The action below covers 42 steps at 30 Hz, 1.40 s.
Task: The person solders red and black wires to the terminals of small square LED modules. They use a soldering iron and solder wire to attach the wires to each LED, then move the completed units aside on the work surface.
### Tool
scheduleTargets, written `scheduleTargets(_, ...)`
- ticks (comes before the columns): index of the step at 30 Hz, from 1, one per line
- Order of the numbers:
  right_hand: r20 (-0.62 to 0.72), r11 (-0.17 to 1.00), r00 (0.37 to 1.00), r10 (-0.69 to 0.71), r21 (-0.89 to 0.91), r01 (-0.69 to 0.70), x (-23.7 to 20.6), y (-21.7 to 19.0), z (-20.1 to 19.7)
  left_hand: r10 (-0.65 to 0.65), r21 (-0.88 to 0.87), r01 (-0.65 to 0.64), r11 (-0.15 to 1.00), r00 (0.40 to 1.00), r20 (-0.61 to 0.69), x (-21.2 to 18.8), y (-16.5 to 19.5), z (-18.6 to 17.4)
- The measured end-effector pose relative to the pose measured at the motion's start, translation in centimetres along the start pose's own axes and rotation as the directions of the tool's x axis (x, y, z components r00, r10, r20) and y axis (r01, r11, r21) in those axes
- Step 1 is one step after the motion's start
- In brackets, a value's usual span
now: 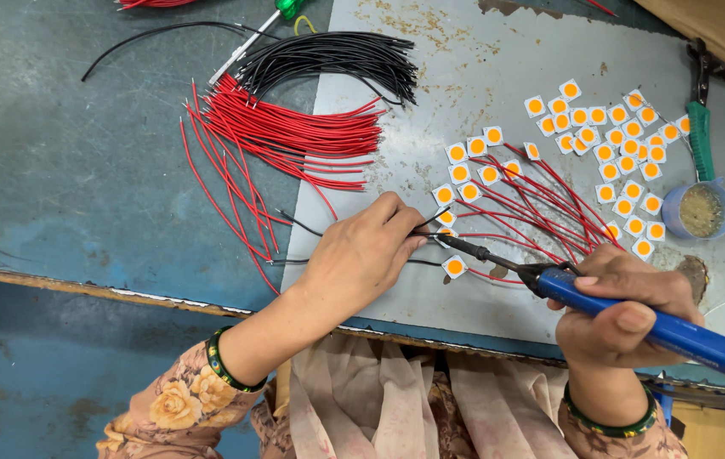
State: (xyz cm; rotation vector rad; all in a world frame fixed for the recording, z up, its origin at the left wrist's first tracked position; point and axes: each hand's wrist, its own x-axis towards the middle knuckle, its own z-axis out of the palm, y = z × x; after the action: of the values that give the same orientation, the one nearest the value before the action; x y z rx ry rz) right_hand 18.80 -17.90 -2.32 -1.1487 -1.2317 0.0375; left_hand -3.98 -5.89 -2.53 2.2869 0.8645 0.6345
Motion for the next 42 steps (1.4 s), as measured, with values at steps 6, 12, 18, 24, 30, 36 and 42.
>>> scheduleTargets(6, 0.01, 1.0, 1.0, 0.02, -0.006, -0.02, 0.1, -0.4, 0.1, 0.003, 0.006, -0.003, 1.0, 1.0, -0.008, 0.0, 0.0, 0.1)
scheduleTargets(12, 0.02, 1.0, 1.0, 0.003, 0.02, -0.004, 0.4, -0.4, 0.4, 0.003, 0.02, -0.003, 1.0, 1.0, 0.0, 0.0, 0.0, 0.2)
scheduleTargets(18, 0.018, 0.999, 1.0, -0.022, 0.031, 0.021, 0.1, 0.0, 0.6, 0.002, 0.025, -0.002, 1.0, 1.0, 0.008, 0.0, 0.0, 0.2)
scheduleTargets(24, 0.029, 0.999, 0.999, -0.019, 0.038, 0.018, 0.1, 0.2, 0.4, 0.01, 0.027, -0.01, 1.0, 1.0, 0.008, 0.0, 0.0, 0.3)
scheduleTargets(30, 0.118, 0.999, 0.992, -0.054, 0.011, 0.053, 1.0, -0.2, 0.5, 0.008, 0.042, -0.008, 0.999, 1.0, 0.01, 0.0, 0.0, 0.4)
scheduleTargets(36, 0.286, 0.998, 0.957, -0.057, -0.017, 0.064, 3.0, -1.7, 0.9, 0.003, 0.047, -0.004, 0.999, 1.0, 0.015, 0.1, -0.1, 0.6)
scheduleTargets(42, 0.296, 0.988, 0.944, -0.146, 0.001, 0.152, 3.1, -1.2, 0.9, 0.005, 0.053, -0.006, 0.999, 1.0, 0.007, 0.2, 0.0, 0.6)
